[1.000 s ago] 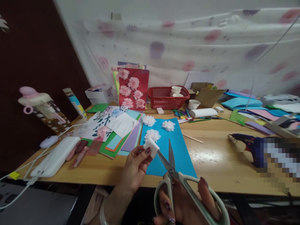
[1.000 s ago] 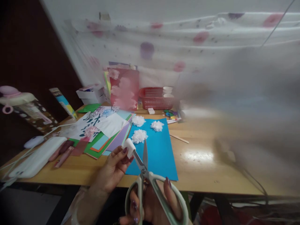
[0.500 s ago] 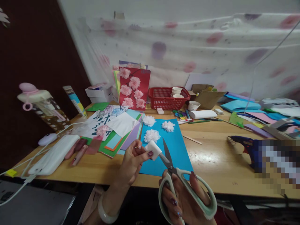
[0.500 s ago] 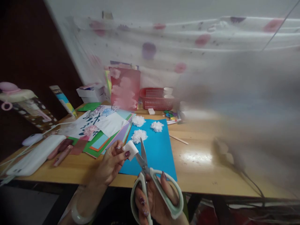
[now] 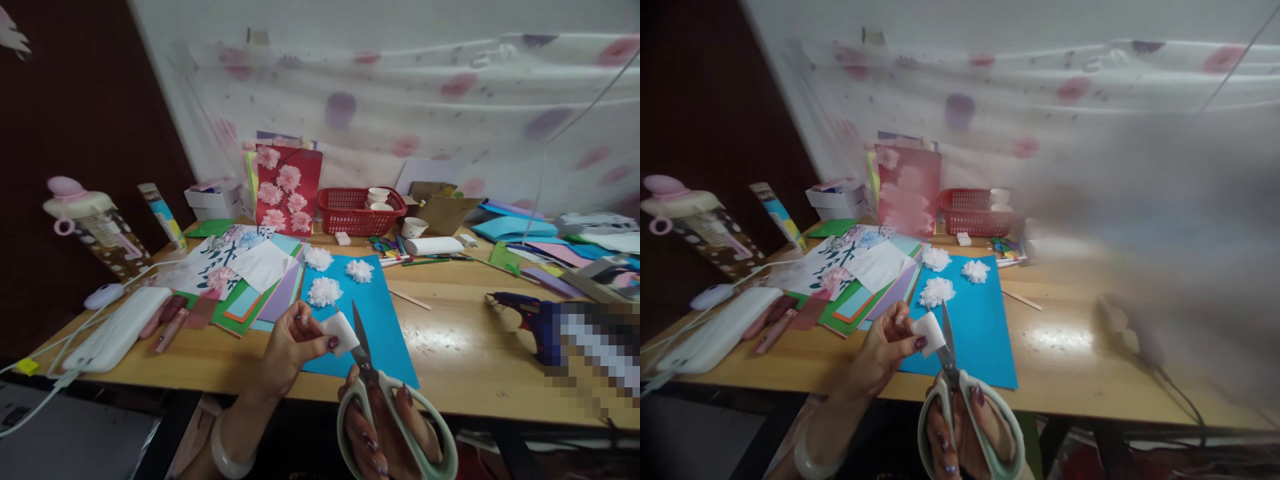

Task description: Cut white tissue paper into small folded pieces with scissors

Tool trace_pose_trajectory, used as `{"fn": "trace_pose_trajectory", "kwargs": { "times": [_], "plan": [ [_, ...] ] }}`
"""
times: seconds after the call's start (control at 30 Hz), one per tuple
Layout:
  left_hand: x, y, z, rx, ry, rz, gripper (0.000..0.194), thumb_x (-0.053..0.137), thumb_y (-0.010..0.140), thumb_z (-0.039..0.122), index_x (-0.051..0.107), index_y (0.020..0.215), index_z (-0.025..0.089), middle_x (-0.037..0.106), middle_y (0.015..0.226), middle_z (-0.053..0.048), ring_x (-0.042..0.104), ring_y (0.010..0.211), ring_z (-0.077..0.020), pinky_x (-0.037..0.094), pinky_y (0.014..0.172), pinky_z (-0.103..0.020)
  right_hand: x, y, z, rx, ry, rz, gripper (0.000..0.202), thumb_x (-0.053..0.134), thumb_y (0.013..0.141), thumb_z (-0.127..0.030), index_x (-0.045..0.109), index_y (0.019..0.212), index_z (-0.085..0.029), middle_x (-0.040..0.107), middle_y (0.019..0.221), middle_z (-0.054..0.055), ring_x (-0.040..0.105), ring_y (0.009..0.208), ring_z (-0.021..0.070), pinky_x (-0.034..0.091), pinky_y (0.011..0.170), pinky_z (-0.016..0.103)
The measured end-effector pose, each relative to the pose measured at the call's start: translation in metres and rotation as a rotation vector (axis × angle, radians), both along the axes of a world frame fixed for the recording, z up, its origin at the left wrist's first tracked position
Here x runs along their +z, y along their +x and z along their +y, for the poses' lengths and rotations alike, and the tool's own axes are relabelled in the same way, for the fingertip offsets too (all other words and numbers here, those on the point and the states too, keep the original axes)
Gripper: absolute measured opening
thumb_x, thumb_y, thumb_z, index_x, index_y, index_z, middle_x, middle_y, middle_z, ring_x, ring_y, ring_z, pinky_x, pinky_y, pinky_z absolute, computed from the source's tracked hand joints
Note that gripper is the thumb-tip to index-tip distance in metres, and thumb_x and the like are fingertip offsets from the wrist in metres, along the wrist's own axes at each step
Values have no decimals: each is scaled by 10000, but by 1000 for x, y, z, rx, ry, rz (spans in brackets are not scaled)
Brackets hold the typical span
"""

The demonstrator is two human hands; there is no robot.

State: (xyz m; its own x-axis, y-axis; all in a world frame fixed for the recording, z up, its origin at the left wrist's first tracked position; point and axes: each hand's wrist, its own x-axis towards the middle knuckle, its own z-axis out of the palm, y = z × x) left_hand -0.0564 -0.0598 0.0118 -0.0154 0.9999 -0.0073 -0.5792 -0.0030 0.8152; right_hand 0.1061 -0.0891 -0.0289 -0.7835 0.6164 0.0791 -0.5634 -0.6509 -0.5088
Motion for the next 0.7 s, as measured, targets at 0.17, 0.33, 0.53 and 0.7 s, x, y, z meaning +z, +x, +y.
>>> {"fn": "trace_pose_trajectory", "kwargs": {
  "times": [0.17, 0.33, 0.53, 0.7],
  "plan": [
    [0, -5, 2, 20, 40, 39, 484, 836, 576, 101, 372, 669, 205, 541, 581, 87, 493, 538, -52, 423, 544, -158, -13, 1, -1, -83, 68, -118, 394, 573, 854, -567, 548, 907, -177, 441, 517, -80, 276, 289, 19, 304, 269, 121],
    [-3, -4, 7, 46, 8, 39, 477, 839, 588, 103, 383, 687, 206, 509, 580, 99, 511, 554, -55, 421, 558, -164, -10, 19, 6, -347, 346, -495, 434, 673, 748, -590, 510, 876, -209, 505, 534, -72, 357, 268, 38, 308, 265, 165],
    [16, -16, 20, 15, 19, 204, 461, 850, 603, 169, 393, 652, 202, 611, 606, 51, 598, 610, -89, 444, 583, -180, 23, 88, 43, -974, 870, -1511, 236, 660, 750, -429, 587, 864, -236, 677, 751, 46, 667, 679, 243, 498, 557, 316],
    [44, -28, 83, -92, -99, 363, 430, 843, 600, 112, 420, 579, 180, 573, 576, 48, 597, 601, -89, 488, 654, -205, 7, 137, 66, -1067, 1054, -1891, 248, 513, 760, -450, 611, 792, -224, 691, 704, 100, 666, 654, 309, 470, 540, 372]
  ]
}}
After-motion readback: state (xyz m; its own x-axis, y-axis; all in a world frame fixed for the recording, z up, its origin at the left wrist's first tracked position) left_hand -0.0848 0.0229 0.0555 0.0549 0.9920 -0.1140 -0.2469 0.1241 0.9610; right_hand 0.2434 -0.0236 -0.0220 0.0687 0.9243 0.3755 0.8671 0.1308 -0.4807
